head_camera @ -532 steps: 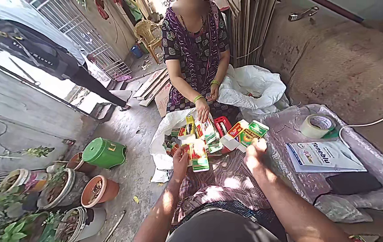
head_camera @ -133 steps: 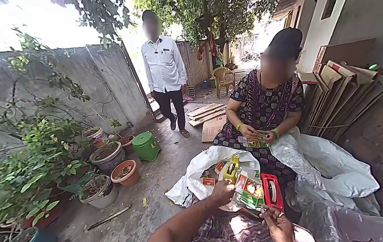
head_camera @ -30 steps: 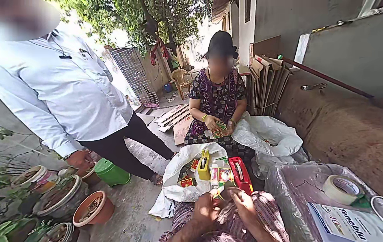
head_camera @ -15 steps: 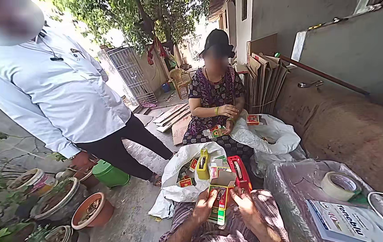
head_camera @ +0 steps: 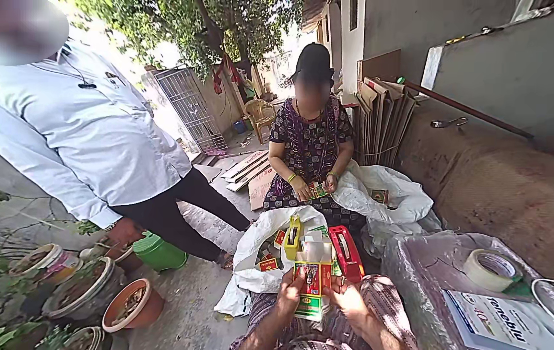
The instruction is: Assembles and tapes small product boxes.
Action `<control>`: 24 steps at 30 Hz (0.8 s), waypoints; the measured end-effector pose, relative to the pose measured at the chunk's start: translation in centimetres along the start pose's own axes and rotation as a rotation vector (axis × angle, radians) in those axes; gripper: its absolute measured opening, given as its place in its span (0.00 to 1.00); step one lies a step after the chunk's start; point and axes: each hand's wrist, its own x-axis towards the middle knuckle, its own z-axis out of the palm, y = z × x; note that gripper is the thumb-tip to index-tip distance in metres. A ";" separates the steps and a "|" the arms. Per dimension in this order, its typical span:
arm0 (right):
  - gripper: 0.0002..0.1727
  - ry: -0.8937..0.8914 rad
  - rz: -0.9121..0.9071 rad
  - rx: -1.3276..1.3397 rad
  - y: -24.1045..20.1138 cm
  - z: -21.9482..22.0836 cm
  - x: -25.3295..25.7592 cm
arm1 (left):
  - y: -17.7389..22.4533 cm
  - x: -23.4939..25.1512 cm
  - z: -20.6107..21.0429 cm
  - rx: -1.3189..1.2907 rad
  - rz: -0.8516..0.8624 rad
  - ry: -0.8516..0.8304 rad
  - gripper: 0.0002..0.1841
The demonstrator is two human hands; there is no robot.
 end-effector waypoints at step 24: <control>0.14 -0.120 -0.505 -0.254 -1.0 -1.9 0.5 | -0.2 0.1 -1.0 0.317 0.063 -0.280 0.15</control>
